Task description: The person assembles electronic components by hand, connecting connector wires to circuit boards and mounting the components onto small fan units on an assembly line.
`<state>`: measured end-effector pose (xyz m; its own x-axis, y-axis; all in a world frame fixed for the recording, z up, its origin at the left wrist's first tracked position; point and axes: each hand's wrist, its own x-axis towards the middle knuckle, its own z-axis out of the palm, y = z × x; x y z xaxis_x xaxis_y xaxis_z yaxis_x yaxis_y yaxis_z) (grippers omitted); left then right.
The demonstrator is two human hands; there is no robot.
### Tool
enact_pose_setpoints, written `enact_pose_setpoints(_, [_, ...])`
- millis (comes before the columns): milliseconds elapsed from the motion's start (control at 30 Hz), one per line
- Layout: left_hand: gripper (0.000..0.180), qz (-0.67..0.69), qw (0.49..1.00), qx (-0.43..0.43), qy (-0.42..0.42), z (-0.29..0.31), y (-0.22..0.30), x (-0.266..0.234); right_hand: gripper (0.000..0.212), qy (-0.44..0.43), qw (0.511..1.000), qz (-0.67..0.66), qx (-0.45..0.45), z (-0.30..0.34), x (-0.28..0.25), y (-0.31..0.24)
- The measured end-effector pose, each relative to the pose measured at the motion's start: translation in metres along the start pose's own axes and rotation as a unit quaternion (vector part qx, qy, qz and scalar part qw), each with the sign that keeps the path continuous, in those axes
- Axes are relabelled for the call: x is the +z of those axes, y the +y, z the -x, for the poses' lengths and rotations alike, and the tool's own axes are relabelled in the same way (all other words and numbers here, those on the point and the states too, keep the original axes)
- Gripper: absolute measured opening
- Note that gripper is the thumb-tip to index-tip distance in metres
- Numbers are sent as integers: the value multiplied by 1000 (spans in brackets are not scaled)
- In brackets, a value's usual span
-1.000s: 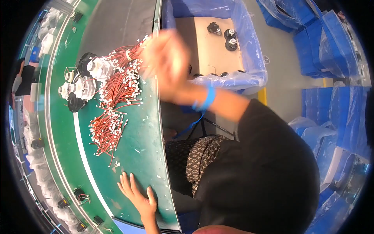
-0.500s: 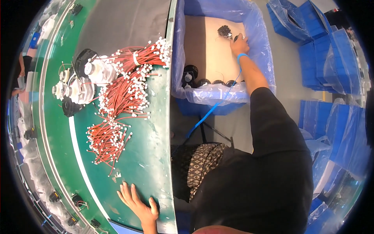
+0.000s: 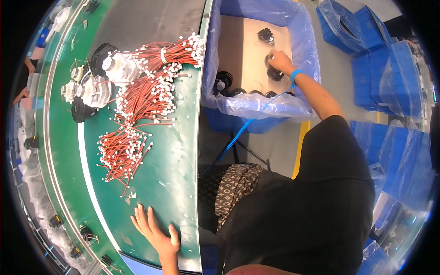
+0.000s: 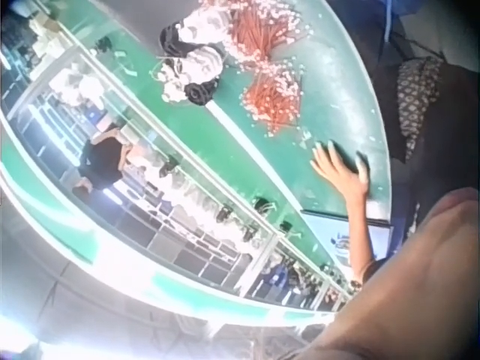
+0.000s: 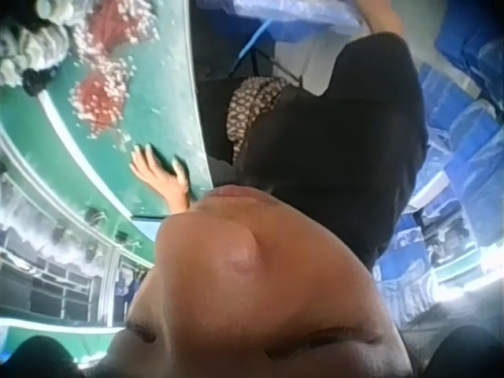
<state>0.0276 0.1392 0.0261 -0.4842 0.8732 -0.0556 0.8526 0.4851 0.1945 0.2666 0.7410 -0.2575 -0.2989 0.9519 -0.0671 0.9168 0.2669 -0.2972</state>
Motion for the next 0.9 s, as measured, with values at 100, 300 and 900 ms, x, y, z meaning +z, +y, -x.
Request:
enact_pose_setpoints(100, [63,2,1000,4,8,0,1,-2,34,-213,960,77,-167,11,-11,-9])
enact_pose_setpoints(300, [63,4,1000,6,20,-1,1,2,45,-397,871,141,-251,35,-21,-31])
enact_pose_setpoints(900, [61,53,997,-28,57,5,-1,-1,25,-189,887,184,-380,81,-57,-59])
